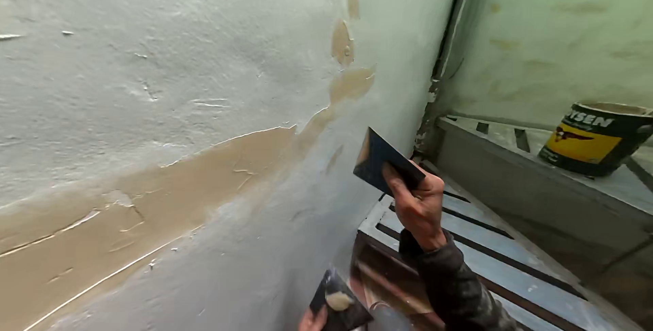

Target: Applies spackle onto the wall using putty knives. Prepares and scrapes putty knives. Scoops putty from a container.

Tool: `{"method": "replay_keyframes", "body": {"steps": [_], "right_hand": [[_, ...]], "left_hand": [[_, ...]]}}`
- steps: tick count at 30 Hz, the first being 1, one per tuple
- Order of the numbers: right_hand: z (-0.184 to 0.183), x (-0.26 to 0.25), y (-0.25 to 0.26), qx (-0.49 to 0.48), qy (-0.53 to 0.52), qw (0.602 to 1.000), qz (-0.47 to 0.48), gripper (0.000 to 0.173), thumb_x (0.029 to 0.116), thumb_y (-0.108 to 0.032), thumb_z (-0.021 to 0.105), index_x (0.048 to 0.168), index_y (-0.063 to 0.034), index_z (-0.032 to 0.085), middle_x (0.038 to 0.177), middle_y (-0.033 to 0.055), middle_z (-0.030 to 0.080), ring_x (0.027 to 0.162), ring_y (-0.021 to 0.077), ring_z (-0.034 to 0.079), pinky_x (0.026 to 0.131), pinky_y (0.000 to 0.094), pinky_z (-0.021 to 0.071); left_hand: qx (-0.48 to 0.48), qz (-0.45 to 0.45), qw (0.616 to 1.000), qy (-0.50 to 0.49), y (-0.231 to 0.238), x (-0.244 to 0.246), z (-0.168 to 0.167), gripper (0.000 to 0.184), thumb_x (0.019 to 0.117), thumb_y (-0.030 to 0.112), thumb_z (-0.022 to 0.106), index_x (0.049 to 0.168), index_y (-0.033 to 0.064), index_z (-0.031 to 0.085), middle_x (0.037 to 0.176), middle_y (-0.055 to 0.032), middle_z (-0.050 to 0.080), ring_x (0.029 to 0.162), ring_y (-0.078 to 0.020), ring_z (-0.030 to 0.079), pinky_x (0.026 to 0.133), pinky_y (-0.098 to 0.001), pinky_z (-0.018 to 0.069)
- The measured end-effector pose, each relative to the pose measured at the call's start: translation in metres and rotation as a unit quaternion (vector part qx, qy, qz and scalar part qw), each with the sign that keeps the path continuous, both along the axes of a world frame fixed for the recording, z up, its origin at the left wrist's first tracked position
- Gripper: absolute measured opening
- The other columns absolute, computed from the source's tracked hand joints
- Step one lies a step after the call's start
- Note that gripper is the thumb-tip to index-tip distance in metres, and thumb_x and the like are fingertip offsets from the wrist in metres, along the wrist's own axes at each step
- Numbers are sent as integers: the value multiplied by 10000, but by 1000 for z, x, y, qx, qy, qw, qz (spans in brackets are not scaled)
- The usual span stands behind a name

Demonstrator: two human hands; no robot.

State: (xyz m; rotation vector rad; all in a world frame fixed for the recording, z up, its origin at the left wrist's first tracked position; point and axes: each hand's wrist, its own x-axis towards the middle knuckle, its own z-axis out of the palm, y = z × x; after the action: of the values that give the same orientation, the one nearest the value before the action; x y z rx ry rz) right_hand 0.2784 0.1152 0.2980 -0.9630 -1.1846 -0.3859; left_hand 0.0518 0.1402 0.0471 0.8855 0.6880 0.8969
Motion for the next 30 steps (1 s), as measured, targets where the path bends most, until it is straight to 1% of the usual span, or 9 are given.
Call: {"method": "replay_keyframes", "body": {"steps": [3,6,9,15,18,21,25,28,30], "right_hand": [[-33,26,-10,-13,108,989,100,181,1031,-104,570,967,-104,740,859,-51,754,796,43,717,777,263,622],[-62,39,-11,-9,185,967,172,180,1051,-203,574,1000,-171,744,903,-20,761,835,99,730,808,332,628],[-78,40,-17,-2,210,958,193,186,1053,-246,581,1018,-183,752,930,-17,763,857,96,728,812,322,623],[-95,48,-30,2,153,974,166,211,1063,-214,554,1052,-205,765,980,-89,764,921,31,713,876,276,603],[-98,56,-34,-7,53,989,138,238,1061,-178,555,1198,-179,749,1086,-134,754,993,-35,685,915,205,574],[-95,63,-36,-25,-61,991,117,294,1063,-108,521,1299,-38,682,1193,-32,745,1079,-37,664,984,190,540],[-95,74,-34,-72,-150,982,88,315,1051,-89,508,1277,65,666,1256,147,718,1157,106,689,1031,276,547],[-95,80,-34,-112,-201,971,66,324,1045,-92,511,1278,69,669,1271,180,706,1194,178,685,1057,319,542],[-93,85,-36,-147,-237,959,50,335,1047,-104,506,1296,56,663,1252,173,716,1162,178,702,1032,316,552]], "left_hand": [[-40,18,994,-99,7,33,58,286,1035,71,443,1287,-14,548,1065,-152,727,940,-232,728,830,-437,621],[-29,2,984,-176,9,62,124,298,1048,98,410,1303,8,535,1094,-167,714,933,-251,729,785,-430,630],[-39,-6,976,-216,4,87,154,273,1073,79,376,1290,8,527,1074,-185,714,893,-269,740,726,-428,641],[-56,27,979,-193,-6,123,163,266,1075,45,408,1313,-13,511,1047,-219,709,818,-305,744,660,-454,642],[-49,31,982,-179,-5,131,162,274,1074,39,416,1329,-4,507,1052,-211,710,826,-305,745,660,-462,641],[-27,42,983,-175,-1,135,158,291,1065,19,434,1346,-13,505,1072,-209,709,865,-316,744,698,-490,641],[-5,50,984,-172,5,137,156,284,1056,3,450,1331,-20,518,1074,-207,711,886,-322,742,730,-511,639],[5,44,983,-176,10,133,154,287,1057,2,440,1334,-23,511,1078,-206,712,884,-320,743,730,-505,640],[6,42,983,-177,15,131,154,291,1057,6,433,1337,-13,511,1066,-200,717,855,-305,748,707,-481,644]]}}
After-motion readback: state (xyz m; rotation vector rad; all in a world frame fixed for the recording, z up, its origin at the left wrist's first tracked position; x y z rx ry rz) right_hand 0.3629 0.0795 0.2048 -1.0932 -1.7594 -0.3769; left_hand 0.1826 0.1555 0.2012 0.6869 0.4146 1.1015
